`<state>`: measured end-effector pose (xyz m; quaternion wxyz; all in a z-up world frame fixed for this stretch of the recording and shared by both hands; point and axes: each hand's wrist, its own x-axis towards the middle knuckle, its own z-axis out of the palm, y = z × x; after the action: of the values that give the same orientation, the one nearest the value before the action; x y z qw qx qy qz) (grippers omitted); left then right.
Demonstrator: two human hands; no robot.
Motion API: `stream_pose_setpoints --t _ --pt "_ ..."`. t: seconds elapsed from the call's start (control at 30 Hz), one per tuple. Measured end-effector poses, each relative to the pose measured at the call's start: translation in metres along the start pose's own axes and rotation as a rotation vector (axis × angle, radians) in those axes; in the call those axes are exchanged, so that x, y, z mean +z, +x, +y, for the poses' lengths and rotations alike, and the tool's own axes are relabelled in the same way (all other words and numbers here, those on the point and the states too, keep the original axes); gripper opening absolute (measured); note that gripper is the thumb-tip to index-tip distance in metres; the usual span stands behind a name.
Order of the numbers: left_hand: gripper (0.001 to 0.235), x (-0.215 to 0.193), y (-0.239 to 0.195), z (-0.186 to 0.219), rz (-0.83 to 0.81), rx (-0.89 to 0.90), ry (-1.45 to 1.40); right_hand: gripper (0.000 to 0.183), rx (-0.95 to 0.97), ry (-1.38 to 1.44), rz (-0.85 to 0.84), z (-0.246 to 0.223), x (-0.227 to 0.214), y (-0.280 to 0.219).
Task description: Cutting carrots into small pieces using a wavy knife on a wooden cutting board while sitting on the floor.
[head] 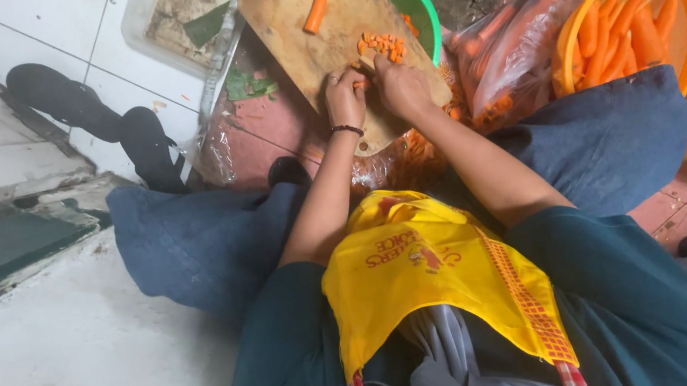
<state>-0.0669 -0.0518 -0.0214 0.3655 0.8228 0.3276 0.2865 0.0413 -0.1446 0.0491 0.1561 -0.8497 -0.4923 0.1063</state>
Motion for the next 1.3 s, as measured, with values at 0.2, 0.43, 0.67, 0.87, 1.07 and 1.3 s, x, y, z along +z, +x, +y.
stream_pose_setpoints --t 0.2,0.43,0.67,0.87,1.07,1.3 --pt "0.017 0.004 -0.014 -0.009 0.032 -0.113 -0.005 0.016 -0.046 -0.030 -0.068 -0.004 0.013 -0.006" --pt "0.014 0.000 -0.003 -0.003 0.073 -0.118 -0.100 0.018 -0.068 0.031 0.012 -0.003 0.005 0.002" --pt "0.016 0.015 -0.008 -0.031 0.095 -0.029 -0.009 0.017 -0.080 -0.016 -0.001 -0.008 0.024 -0.002" --pt "0.022 -0.001 -0.003 -0.009 0.005 -0.177 -0.005 0.027 0.071 0.049 -0.094 0.051 0.027 0.020" --pt "0.098 -0.010 -0.002 0.041 -0.138 -0.209 0.164 0.029 0.355 0.898 0.247 0.126 0.015 0.019" --pt "0.111 0.030 -0.002 0.024 -0.044 0.039 0.300 0.027 0.850 1.510 0.279 0.122 0.063 -0.002"
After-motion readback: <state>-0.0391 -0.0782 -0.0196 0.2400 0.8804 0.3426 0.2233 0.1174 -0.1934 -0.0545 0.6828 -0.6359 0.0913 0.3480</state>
